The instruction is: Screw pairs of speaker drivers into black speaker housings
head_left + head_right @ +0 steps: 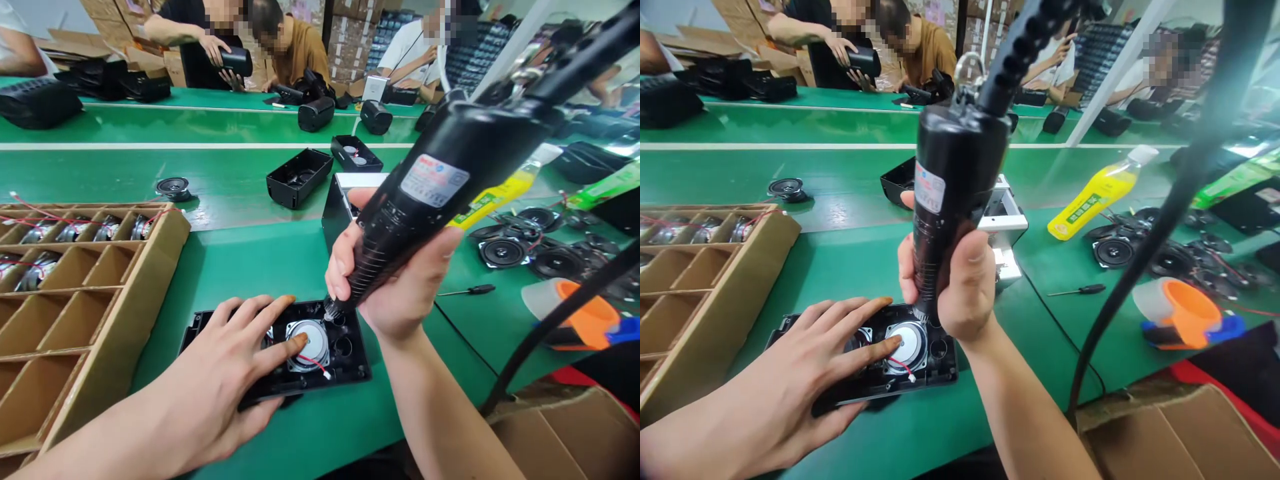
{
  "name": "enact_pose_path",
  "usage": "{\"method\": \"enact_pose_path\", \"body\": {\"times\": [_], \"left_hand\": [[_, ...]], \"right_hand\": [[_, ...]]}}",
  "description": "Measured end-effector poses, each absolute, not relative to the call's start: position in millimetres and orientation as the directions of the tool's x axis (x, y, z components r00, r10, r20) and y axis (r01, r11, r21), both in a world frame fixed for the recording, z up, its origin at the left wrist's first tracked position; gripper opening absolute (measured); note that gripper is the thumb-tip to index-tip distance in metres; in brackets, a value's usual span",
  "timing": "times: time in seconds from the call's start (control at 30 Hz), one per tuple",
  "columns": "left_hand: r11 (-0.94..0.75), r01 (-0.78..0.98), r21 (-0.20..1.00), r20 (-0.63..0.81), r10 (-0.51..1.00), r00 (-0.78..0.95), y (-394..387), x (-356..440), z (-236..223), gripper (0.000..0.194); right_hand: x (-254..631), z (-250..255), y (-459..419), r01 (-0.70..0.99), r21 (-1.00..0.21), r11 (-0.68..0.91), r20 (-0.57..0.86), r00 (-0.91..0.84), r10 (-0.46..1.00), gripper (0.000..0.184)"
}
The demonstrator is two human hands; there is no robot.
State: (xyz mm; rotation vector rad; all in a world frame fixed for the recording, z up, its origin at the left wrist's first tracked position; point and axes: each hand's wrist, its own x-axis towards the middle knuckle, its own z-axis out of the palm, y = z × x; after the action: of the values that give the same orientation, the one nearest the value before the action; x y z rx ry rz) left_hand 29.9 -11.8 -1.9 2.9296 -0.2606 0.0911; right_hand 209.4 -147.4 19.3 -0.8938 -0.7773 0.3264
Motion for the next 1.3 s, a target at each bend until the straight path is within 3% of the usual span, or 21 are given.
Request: {"method": "enact_pose_path", "body": {"times": [0.47, 1.3], "left_hand": [[-0.968, -0.183, 0.171, 0.13, -0.162, 0.978, -13, 30, -2, 0.066], [-0.978, -0.075, 0.193, 0.157, -0.045, 0.987, -25, 33, -8, 0.059]], "right_hand": [[211, 10, -147, -0.02, -0.777, 0.629, 0.457, 0.67, 0.586, 0.053], [206, -8, -141, -0.145, -0.79, 0.596, 0.446, 0.531, 0.72, 0.064]]}}
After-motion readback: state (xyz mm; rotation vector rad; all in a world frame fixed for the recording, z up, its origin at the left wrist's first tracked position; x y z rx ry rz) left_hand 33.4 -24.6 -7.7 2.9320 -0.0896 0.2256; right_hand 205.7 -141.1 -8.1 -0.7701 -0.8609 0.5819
